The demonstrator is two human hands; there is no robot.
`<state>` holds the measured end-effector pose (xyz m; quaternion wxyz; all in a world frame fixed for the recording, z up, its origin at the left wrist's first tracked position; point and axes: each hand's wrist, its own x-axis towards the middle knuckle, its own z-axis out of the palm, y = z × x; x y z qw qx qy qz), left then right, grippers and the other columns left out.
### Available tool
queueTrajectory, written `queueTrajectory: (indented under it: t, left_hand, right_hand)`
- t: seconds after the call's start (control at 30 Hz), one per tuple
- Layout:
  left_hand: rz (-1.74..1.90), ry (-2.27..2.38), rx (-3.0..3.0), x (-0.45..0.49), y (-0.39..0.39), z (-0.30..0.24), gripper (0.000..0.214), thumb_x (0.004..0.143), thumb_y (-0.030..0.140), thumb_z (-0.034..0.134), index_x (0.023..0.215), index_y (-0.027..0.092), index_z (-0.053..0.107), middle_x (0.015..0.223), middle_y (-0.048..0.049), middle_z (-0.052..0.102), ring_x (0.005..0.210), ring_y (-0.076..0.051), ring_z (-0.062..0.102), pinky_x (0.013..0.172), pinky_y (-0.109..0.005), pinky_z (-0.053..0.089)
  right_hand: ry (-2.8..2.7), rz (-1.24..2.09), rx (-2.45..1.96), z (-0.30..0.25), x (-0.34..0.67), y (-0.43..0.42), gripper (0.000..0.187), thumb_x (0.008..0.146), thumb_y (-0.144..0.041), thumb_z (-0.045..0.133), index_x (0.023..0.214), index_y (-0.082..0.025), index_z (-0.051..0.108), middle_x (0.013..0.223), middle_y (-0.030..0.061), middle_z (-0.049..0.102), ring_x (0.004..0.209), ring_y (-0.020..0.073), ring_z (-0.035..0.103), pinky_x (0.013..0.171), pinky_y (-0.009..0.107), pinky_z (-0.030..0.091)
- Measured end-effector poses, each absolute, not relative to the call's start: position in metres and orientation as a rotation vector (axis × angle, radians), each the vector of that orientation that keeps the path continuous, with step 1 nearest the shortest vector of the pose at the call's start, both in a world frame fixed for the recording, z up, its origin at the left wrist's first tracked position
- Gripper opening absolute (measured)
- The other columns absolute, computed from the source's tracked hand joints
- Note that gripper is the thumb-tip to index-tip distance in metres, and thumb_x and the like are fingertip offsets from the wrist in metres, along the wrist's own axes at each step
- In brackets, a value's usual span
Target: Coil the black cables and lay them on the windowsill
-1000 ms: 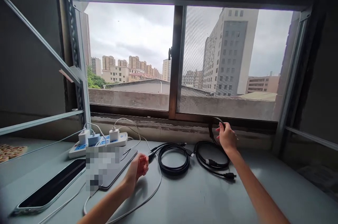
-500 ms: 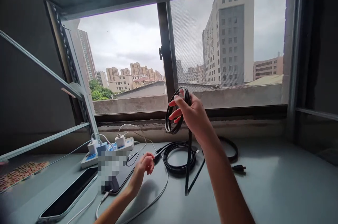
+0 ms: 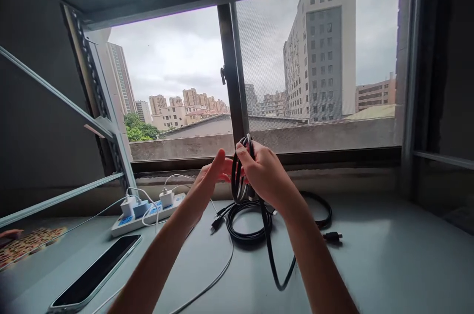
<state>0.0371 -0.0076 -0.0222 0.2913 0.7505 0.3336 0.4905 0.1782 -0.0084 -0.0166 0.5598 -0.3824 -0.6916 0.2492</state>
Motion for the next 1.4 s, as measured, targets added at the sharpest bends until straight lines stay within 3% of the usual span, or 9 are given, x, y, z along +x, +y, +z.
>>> queueTrajectory:
  t: [0.13, 0.23, 0.33, 0.5, 0.73, 0.93, 1.03, 1.23, 1.4]
  left_hand:
    - [0.973, 0.759, 1.862, 0.051, -0.017, -0.004, 0.037, 0.084, 0.052, 0.049, 0.086, 0.016, 0.058, 0.063, 0.0013, 0.057, 0.052, -0.011, 0.056, 0.055, -0.023, 0.043]
    - [0.985, 0.708, 1.767, 0.044, -0.014, -0.002, 0.024, 0.086, 0.040, 0.052, 0.085, 0.016, 0.055, 0.048, 0.0076, 0.041, 0.036, -0.007, 0.045, 0.039, -0.017, 0.034]
    - [1.231, 0.659, 1.600, 0.028, -0.002, 0.003, 0.016, 0.088, 0.030, 0.049, 0.083, 0.016, 0.054, 0.043, 0.0099, 0.030, 0.030, -0.005, 0.035, 0.033, -0.014, 0.025]
    - [1.668, 0.571, 1.234, -0.018, 0.023, 0.016, 0.028, 0.095, 0.025, 0.034, 0.081, 0.013, 0.056, 0.038, 0.0089, 0.028, 0.029, -0.006, 0.035, 0.032, -0.014, 0.029]
    - [2.151, 0.723, 0.885, -0.054, 0.039, 0.017, 0.031, 0.097, 0.027, 0.030, 0.085, 0.014, 0.056, 0.053, 0.0026, 0.054, 0.045, -0.008, 0.057, 0.045, -0.017, 0.044]
    - [2.646, 0.497, 0.817, -0.061, 0.038, 0.007, 0.026, 0.094, 0.034, 0.033, 0.071, 0.022, 0.034, 0.044, 0.0094, 0.021, 0.032, -0.006, 0.023, 0.034, -0.021, 0.016]
    - [2.619, 0.522, 0.936, -0.069, 0.038, 0.004, 0.028, 0.093, 0.035, 0.031, 0.068, 0.022, 0.029, 0.046, 0.0087, 0.022, 0.033, -0.006, 0.021, 0.036, -0.023, 0.016]
    - [2.294, 0.480, 0.776, -0.066, 0.031, 0.015, 0.027, 0.087, 0.010, 0.036, 0.061, 0.018, 0.034, 0.047, 0.0077, 0.027, 0.036, -0.004, 0.026, 0.039, -0.017, 0.024]
    - [2.070, 0.728, 1.068, -0.059, 0.024, 0.020, 0.022, 0.085, 0.033, 0.054, 0.070, 0.017, 0.058, 0.050, 0.0018, 0.046, 0.050, -0.010, 0.050, 0.052, -0.021, 0.043]
  right_hand:
    - [-1.536, 0.368, -1.046, -0.019, 0.184, -0.003, 0.037, 0.089, -0.046, 0.036, 0.070, -0.019, 0.054, 0.063, 0.0007, 0.056, 0.054, 0.0116, 0.051, 0.048, 0.023, 0.039]
    - [-1.511, 0.422, -1.076, -0.018, 0.196, -0.001, 0.037, 0.089, -0.045, 0.037, 0.085, -0.018, 0.062, 0.063, 0.0019, 0.059, 0.055, 0.0121, 0.052, 0.044, 0.021, 0.036]
    - [-1.436, 0.544, -1.021, -0.015, 0.206, 0.001, 0.035, 0.088, -0.042, 0.040, 0.101, -0.019, 0.064, 0.077, 0.0034, 0.065, 0.049, 0.0086, 0.052, 0.040, 0.019, 0.034]
    - [-1.124, 0.643, -0.755, -0.010, 0.213, 0.001, 0.029, 0.084, -0.036, 0.049, 0.100, -0.020, 0.067, 0.092, 0.0045, 0.067, 0.042, 0.0039, 0.044, 0.035, 0.018, 0.030]
    - [-0.949, 0.664, -0.479, -0.006, 0.215, -0.001, 0.016, 0.080, -0.027, 0.055, 0.082, -0.021, 0.069, 0.098, 0.0026, 0.066, 0.039, 0.0018, 0.032, 0.033, 0.021, 0.019]
    - [-0.786, 0.802, -0.386, -0.003, 0.220, -0.004, 0.017, 0.079, -0.019, 0.054, 0.089, -0.018, 0.068, 0.069, -0.0034, 0.051, 0.038, 0.0013, 0.023, 0.034, 0.022, 0.015]
    - [-0.798, 0.785, -0.374, -0.003, 0.219, -0.005, 0.019, 0.080, -0.019, 0.050, 0.090, -0.018, 0.067, 0.068, -0.0041, 0.046, 0.038, 0.0021, 0.020, 0.034, 0.022, 0.013]
    - [-0.826, 0.668, -0.456, -0.004, 0.213, -0.010, 0.015, 0.078, -0.020, 0.056, 0.083, -0.015, 0.069, 0.064, -0.0039, 0.048, 0.037, 0.0005, 0.026, 0.033, 0.022, 0.014]
    - [-1.046, 0.413, -0.779, -0.007, 0.213, -0.020, 0.023, 0.074, -0.031, 0.064, 0.089, -0.016, 0.072, 0.039, -0.0085, 0.035, 0.030, 0.0026, 0.025, 0.030, 0.020, 0.013]
